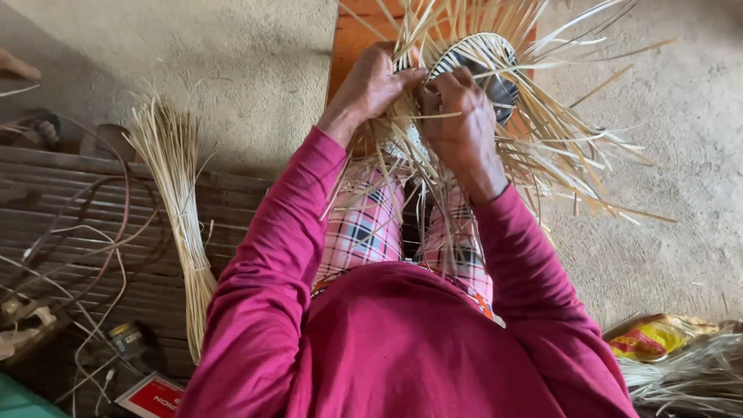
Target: Weaving thin bamboo strips into a circular frame to construct a basket or similar item.
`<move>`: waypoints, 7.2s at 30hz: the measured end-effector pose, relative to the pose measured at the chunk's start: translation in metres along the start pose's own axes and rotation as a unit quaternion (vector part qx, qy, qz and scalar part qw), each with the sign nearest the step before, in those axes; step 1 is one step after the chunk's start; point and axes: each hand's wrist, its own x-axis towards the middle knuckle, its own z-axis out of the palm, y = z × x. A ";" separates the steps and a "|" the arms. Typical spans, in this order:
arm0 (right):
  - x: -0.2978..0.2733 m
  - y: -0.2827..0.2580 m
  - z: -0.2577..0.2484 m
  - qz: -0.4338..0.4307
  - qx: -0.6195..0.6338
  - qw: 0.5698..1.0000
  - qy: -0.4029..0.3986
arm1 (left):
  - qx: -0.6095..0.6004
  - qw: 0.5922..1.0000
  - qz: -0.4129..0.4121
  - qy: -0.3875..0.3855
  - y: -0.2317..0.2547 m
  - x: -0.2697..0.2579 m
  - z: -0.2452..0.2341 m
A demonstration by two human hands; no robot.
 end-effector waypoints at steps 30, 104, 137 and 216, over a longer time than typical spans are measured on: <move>-0.119 -0.014 -0.009 -0.100 -0.031 0.993 -0.057 | 0.496 0.818 0.292 0.008 -0.063 0.014 0.026; 0.055 0.007 -0.031 -0.275 0.100 0.949 -0.117 | -0.003 1.000 0.007 0.019 0.024 -0.147 -0.082; 0.047 -0.012 -0.003 -0.276 -0.088 0.956 -0.046 | -0.245 0.960 -0.137 0.004 0.013 -0.112 -0.052; 0.065 -0.007 0.032 -0.214 0.040 0.952 -0.216 | -0.263 0.951 -0.154 -0.047 0.025 -0.099 -0.077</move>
